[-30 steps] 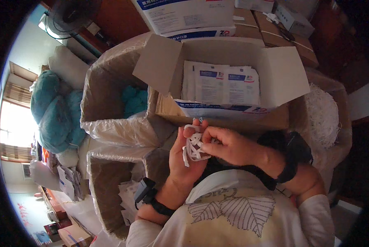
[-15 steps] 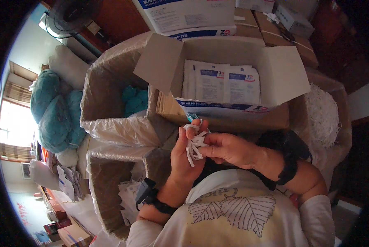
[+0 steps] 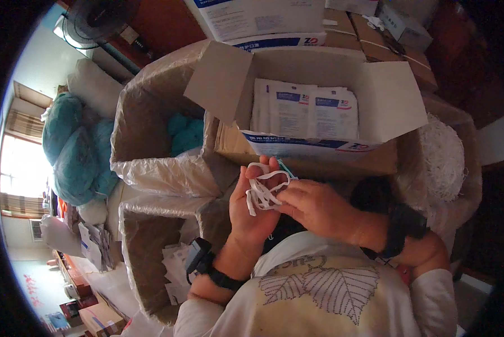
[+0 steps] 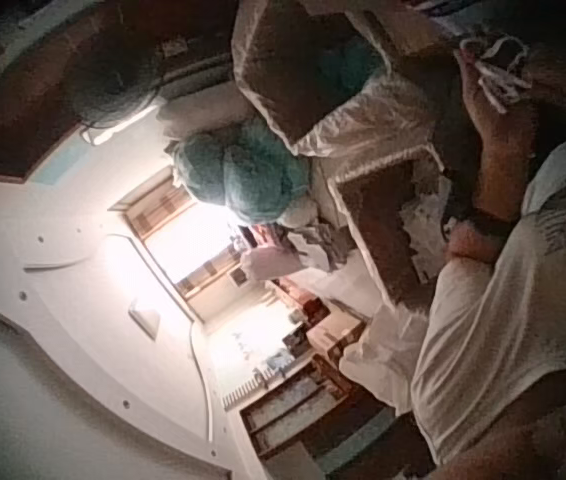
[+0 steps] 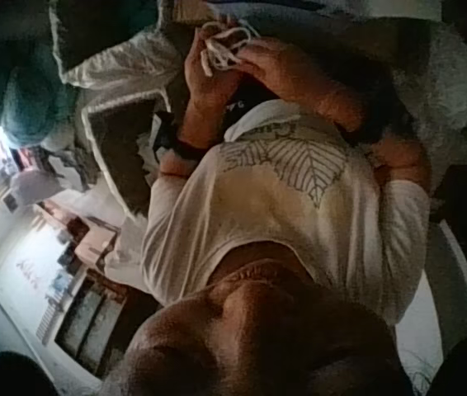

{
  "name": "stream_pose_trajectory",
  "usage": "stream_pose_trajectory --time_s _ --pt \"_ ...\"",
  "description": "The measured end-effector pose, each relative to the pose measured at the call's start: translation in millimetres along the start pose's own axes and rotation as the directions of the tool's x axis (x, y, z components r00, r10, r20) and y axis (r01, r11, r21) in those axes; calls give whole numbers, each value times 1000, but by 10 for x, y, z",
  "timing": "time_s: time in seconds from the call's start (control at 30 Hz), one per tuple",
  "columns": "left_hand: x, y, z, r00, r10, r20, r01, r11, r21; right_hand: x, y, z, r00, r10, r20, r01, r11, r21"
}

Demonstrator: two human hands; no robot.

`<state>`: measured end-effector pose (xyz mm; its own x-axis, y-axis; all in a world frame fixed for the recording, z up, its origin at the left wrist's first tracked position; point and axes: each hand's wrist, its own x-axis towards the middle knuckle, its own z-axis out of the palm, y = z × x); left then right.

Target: The recorder is sorting teal-colored face masks and placing them into plastic bags and boxes.

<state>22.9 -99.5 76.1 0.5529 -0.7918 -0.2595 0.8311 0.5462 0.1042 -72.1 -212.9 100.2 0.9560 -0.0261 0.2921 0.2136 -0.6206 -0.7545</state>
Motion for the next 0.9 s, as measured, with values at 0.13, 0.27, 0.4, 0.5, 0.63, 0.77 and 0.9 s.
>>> stream_pose_trajectory --time_s 0.13,0.27,0.4,0.5,0.63,0.77,0.9 --pt "-2 -39 -29 995 74 -63 -72 997 31 -72 -7 91 998 5 61 9 974 -227" --pt "21 -94 -29 991 94 -95 -82 990 119 -47 58 195 998 42 -39 -48 982 -182" --pt "18 -76 -45 987 156 38 -160 953 256 -37 56 192 967 256 0 -244 923 298" --pt "3 -13 -123 990 136 -22 -118 920 373 13 -30 73 818 446 363 -555 444 704" --pt "0 -79 -122 958 276 -77 -210 860 466 17 -60 53 742 434 511 -635 210 743" --pt "-10 -127 -55 951 292 -98 -208 845 493 2 -44 125 764 457 455 -605 265 751" --pt "-24 -183 -30 942 328 -65 -241 803 545 -2 -81 258 756 510 411 -558 174 811"
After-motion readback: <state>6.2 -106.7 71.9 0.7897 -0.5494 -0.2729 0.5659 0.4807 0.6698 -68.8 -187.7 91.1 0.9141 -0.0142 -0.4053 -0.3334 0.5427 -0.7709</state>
